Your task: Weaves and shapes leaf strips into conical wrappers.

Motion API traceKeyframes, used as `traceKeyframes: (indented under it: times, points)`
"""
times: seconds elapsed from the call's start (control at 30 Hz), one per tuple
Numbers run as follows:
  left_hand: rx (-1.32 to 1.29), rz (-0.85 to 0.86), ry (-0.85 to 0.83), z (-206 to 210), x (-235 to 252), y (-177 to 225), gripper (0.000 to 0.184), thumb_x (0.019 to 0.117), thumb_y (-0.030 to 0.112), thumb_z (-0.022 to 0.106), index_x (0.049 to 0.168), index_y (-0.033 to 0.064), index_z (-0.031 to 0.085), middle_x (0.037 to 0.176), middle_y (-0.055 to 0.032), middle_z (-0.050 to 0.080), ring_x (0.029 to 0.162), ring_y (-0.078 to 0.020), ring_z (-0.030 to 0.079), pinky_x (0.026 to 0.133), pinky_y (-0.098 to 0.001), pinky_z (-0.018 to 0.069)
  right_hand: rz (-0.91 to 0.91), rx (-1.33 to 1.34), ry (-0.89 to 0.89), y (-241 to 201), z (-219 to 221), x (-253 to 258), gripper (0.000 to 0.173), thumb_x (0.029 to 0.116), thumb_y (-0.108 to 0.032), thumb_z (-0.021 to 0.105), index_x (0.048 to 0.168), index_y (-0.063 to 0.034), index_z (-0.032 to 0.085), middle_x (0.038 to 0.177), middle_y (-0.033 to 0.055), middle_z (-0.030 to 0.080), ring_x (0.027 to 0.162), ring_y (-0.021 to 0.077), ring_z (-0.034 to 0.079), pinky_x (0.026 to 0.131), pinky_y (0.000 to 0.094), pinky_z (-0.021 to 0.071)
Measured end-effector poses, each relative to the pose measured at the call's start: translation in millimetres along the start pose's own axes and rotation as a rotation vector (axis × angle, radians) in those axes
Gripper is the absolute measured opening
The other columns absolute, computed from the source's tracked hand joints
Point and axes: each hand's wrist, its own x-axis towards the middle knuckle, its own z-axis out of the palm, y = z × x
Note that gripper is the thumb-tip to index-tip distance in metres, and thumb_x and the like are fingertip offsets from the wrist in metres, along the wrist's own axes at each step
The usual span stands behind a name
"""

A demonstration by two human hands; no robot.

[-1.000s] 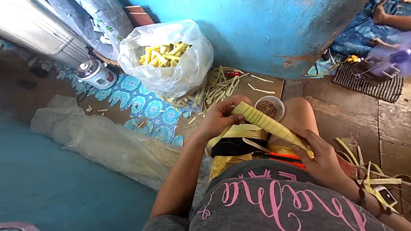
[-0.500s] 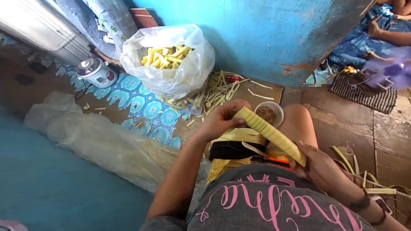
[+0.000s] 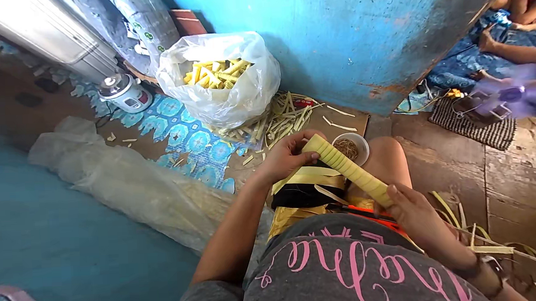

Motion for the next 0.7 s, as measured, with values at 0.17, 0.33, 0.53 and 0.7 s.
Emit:
traceKeyframes:
  times: [0.17,0.33,0.53,0.7]
  points:
    - [-0.016,-0.02,0.033,1.0,0.3,2.3,0.028,0.0945,-0.008,0.062,0.119,0.0045,0.061,0.09,-0.004,0.069,0.073,-0.008,0.067,0.071,-0.0241,0.0589,-0.185,-0.259,-0.001,2.2,1.4,-2.4,0.038,0.1084,-0.024,0.046,0.134,-0.0001,0.06,0.103,-0.0008,0.072,0.085,-0.0015,0.067,0.076,0.0135,0.0551]
    - [-0.03,0.052,-0.022,-3.6,-2.3,-1.7,0.035,0.0937,-0.009,0.062,0.125,0.0053,0.061,0.096,-0.0025,0.07,0.077,-0.0064,0.067,0.073,-0.0235,0.059,-0.113,-0.134,-0.055,2.8,-3.3,-1.2,0.045,0.1123,-0.028,0.035,0.144,-0.0006,0.05,0.103,0.0011,0.075,0.069,0.0051,0.069,0.061,0.0191,0.059]
    - [-0.159,0.094,-0.025,-8.4,2.6,-13.2,0.02,0.0943,-0.005,0.062,0.109,0.0085,0.062,0.093,0.0002,0.071,0.081,-0.0067,0.069,0.077,-0.025,0.0591,0.275,0.356,-0.324,-12.5,-9.3,-5.1,0.05,0.112,-0.036,0.023,0.112,-0.0103,0.066,0.085,0.0045,0.075,0.057,0.0071,0.067,0.052,0.0192,0.057]
    - [-0.256,0.158,0.025,-21.0,10.2,-29.9,0.022,0.0969,0.007,0.06,0.116,0.0172,0.065,0.126,0.0038,0.066,0.105,-0.0059,0.066,0.088,-0.0255,0.0559,0.374,0.454,-0.753,-25.9,1.4,15.0,0.059,0.1061,-0.057,0.038,0.138,-0.0147,0.063,0.087,0.003,0.076,0.068,0.0115,0.073,0.061,0.0279,0.0634]
